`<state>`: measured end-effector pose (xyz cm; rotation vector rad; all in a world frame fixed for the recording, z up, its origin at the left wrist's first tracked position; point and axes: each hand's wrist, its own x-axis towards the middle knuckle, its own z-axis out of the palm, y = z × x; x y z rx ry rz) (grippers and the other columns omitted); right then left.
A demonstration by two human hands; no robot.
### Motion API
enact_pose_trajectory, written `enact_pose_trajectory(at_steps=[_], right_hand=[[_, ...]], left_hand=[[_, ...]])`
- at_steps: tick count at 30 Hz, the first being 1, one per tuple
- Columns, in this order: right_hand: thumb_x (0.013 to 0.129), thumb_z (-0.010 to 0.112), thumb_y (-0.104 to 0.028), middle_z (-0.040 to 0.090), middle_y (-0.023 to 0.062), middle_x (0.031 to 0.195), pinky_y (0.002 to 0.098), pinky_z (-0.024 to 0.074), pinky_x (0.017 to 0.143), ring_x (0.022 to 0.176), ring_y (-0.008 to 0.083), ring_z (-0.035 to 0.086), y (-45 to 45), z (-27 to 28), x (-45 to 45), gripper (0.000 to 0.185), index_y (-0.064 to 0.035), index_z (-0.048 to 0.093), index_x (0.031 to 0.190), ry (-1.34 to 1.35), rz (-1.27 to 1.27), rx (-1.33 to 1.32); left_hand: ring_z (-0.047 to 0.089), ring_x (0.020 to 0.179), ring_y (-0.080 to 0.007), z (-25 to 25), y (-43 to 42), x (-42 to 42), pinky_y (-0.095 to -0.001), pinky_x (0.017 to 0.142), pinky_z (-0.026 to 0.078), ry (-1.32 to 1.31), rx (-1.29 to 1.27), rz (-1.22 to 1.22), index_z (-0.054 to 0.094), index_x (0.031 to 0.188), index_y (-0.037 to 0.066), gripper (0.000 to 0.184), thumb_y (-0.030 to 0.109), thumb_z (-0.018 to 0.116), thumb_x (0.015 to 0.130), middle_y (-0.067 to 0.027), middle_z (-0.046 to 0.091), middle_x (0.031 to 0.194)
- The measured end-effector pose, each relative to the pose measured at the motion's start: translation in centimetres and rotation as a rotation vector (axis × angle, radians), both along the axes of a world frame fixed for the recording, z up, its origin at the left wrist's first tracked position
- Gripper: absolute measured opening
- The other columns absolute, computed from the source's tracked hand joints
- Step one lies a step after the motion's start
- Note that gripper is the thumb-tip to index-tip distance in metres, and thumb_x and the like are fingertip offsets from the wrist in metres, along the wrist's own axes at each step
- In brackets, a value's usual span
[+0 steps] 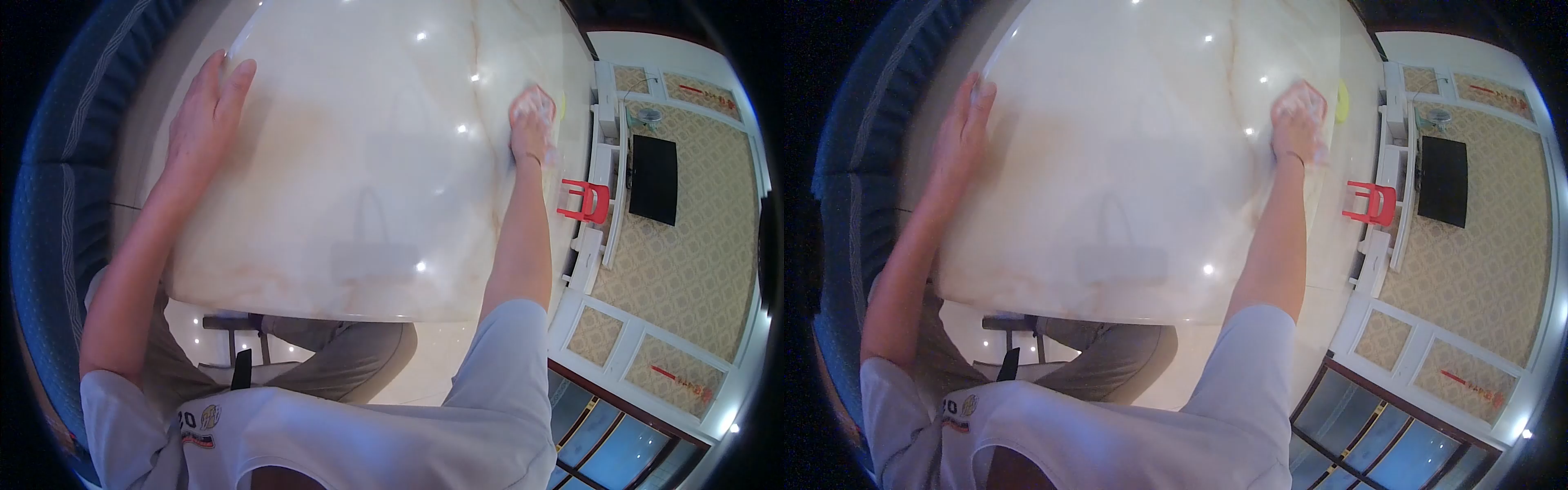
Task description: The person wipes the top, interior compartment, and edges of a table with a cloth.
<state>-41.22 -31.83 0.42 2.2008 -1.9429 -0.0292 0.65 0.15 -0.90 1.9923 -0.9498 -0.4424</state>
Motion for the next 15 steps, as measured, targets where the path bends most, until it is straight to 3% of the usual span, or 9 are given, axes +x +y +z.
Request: enact_pose_trajectory(at_steps=[1,3,6,10,15], right_hand=[[0.094,0.025,-0.044,0.033,0.0189,0.144,0.0464,0.0266,0.108,0.133,0.0342,0.031,0.9,0.0,-2.5,0.058,-0.0098,0.033,0.141,0.003,-0.063,0.015],[0.092,0.028,-0.045,0.034,0.0134,0.145,0.0482,0.0285,0.106,0.132,0.032,0.033,3.7,0.1,-6.4,0.057,-0.0173,0.032,0.142,-0.018,-0.219,0.01],[0.093,0.026,-0.047,0.034,0.0124,0.145,0.05,0.0276,0.106,0.134,0.0311,0.031,7.9,0.2,-10.0,0.059,-0.0172,0.03,0.143,-0.072,-0.328,0.01],[0.093,0.026,-0.047,0.035,0.0122,0.144,0.055,0.0302,0.102,0.133,0.0318,0.031,9.4,-2.6,-13.0,0.058,-0.0179,0.032,0.142,0.059,-0.42,0.048],[0.092,0.029,-0.041,0.04,0.0157,0.138,0.056,0.0302,0.101,0.128,0.0352,0.035,12.5,-1.4,-3.0,0.05,-0.0105,0.046,0.127,0.07,-0.347,0.003]], left_hand=[[0.043,0.125,-0.0359,0.0,0.0,0.0,-0.0381,0.104,0.032,-0.012,0.001,0.003,0.039,0.133,-0.005,0.075,0.056,0.041,0.091,-0.0254,0.045,0.133],[0.042,0.126,-0.0358,-0.1,0.1,0.0,-0.0383,0.104,0.032,-0.007,0.001,-0.004,0.039,0.133,-0.005,0.075,0.057,0.041,0.091,-0.0253,0.045,0.133],[0.042,0.126,-0.0354,-0.5,0.1,0.3,-0.0389,0.104,0.032,-0.006,0.009,-0.015,0.039,0.134,-0.005,0.076,0.058,0.04,0.09,-0.025,0.044,0.134],[0.041,0.127,-0.0347,-1.0,-0.5,0.4,-0.0404,0.104,0.032,-0.021,0.05,-0.02,0.038,0.135,-0.004,0.079,0.06,0.04,0.089,-0.0241,0.044,0.135],[0.042,0.125,-0.0354,-1.2,-0.7,0.3,-0.0426,0.103,0.034,-0.049,0.079,-0.017,0.036,0.135,-0.004,0.08,0.061,0.041,0.088,-0.0238,0.045,0.133]])
